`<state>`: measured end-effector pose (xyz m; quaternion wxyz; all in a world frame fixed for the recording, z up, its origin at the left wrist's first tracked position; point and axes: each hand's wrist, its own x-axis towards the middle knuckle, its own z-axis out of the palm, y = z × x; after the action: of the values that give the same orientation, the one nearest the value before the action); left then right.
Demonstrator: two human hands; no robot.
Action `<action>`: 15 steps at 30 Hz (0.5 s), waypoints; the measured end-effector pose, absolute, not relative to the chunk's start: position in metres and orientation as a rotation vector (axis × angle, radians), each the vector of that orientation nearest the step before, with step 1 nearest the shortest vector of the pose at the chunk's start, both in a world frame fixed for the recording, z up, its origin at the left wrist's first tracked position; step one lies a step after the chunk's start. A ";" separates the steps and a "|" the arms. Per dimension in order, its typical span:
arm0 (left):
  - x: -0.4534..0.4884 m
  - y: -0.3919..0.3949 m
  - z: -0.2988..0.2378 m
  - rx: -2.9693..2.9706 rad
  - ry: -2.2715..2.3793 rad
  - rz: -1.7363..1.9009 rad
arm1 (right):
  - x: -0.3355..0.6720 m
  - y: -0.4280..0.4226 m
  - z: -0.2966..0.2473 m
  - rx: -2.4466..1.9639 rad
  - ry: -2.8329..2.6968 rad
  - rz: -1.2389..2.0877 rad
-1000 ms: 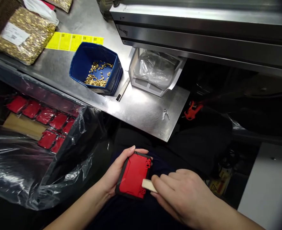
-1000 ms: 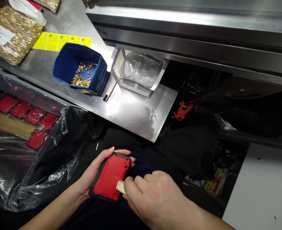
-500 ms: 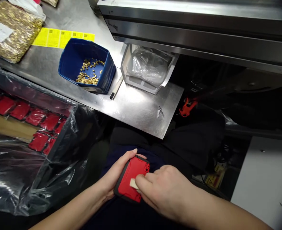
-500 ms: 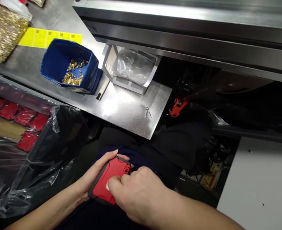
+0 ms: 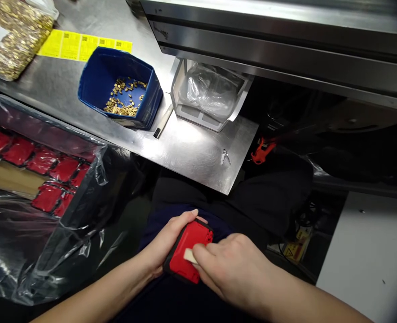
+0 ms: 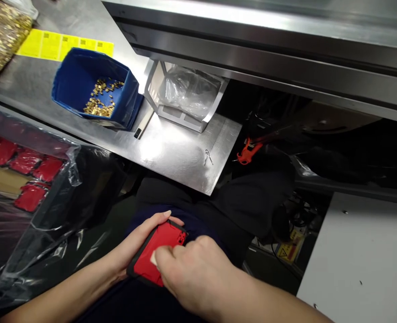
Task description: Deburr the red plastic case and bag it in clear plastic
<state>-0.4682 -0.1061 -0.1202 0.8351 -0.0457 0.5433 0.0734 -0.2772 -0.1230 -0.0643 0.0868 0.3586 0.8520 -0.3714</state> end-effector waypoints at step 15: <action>-0.467 -0.103 -0.122 -0.073 1.152 0.142 | -0.278 -0.117 -0.064 1.190 2.373 -1.137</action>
<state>-0.4667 -0.1031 -0.1216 0.8356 -0.0346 0.5441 0.0671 -0.2784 -0.1174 -0.0643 0.1266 0.4088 0.8150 -0.3907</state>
